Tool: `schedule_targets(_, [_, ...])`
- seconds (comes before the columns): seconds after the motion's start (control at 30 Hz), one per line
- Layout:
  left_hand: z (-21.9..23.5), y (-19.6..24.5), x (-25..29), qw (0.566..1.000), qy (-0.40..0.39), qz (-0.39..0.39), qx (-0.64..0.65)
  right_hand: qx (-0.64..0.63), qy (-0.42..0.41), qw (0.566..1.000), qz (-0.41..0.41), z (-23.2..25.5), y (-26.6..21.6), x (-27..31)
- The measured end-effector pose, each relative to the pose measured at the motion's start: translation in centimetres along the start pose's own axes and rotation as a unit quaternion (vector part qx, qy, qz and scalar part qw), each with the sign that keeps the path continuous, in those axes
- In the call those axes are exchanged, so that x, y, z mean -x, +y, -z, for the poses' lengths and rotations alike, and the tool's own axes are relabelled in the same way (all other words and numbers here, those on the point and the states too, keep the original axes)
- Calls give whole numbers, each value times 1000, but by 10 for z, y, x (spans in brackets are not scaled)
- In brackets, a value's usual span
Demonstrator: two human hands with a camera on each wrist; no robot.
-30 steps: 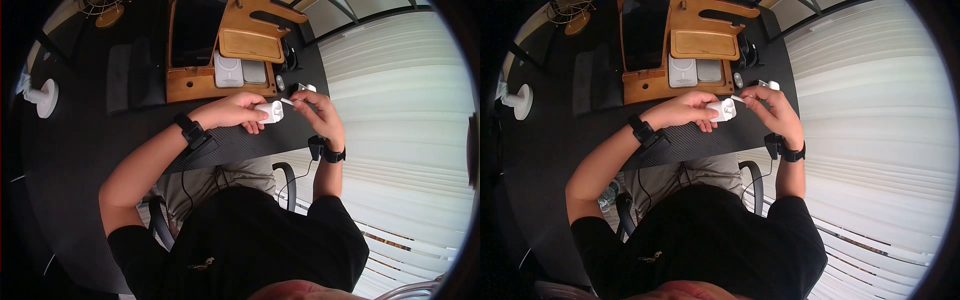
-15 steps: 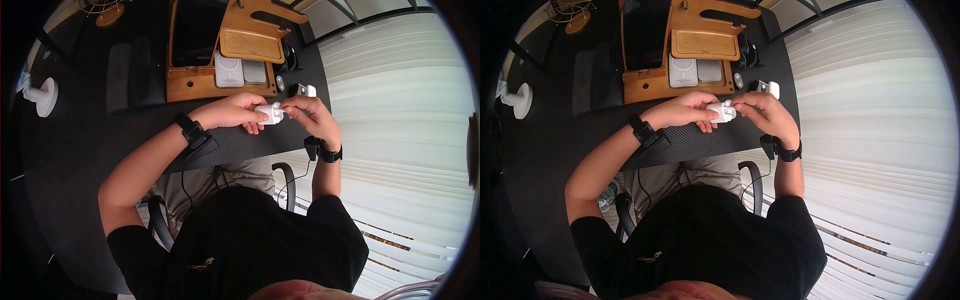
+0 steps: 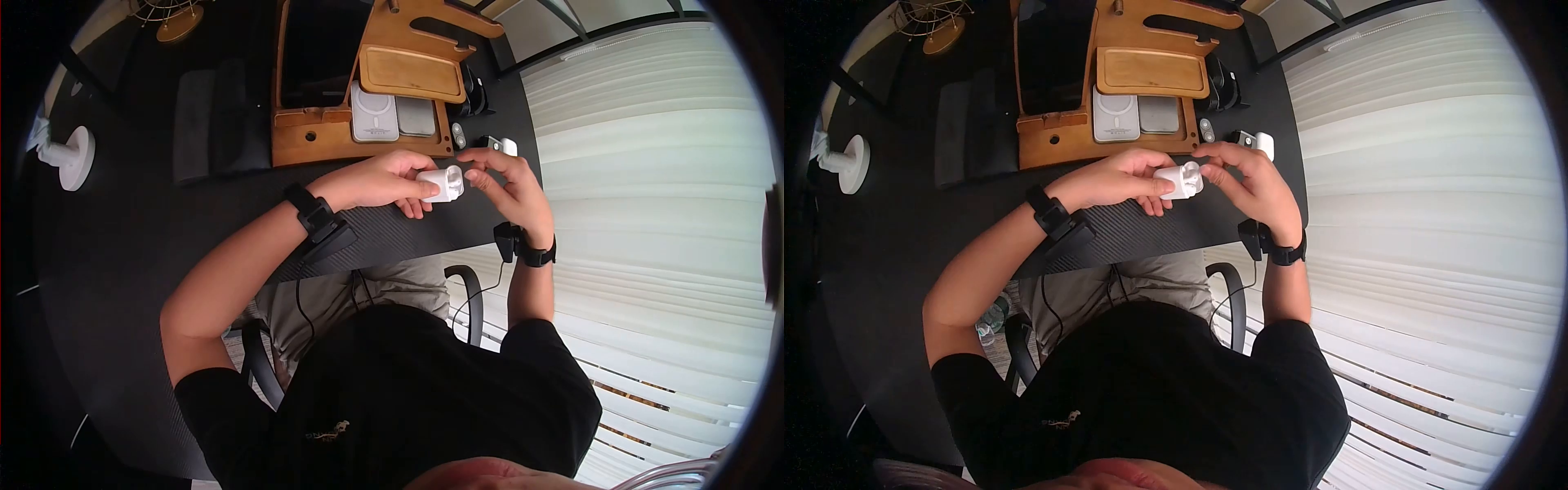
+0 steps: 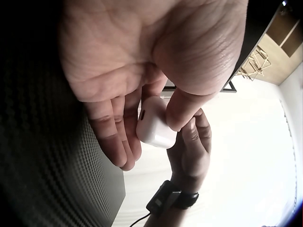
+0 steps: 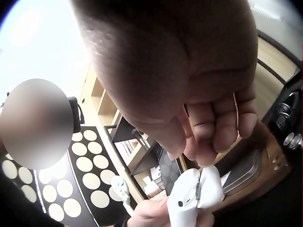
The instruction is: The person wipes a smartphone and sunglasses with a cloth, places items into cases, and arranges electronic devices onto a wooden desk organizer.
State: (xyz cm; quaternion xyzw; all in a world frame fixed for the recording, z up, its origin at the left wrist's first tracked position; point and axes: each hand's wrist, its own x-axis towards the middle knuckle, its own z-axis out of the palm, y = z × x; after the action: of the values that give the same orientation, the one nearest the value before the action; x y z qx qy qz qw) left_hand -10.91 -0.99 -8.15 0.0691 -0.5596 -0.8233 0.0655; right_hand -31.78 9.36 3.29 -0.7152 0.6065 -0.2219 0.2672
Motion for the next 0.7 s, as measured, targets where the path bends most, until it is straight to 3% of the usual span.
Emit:
schedule_targets(0.13, [-1, 0, -1, 1000, 3, -2, 2, -10, 22, 1000, -9, 1, 8, 2])
schedule_targets(0.7, [0, 1, 0, 1000, 5, 6, 6, 1, -18, 999, -28, -7, 23, 2])
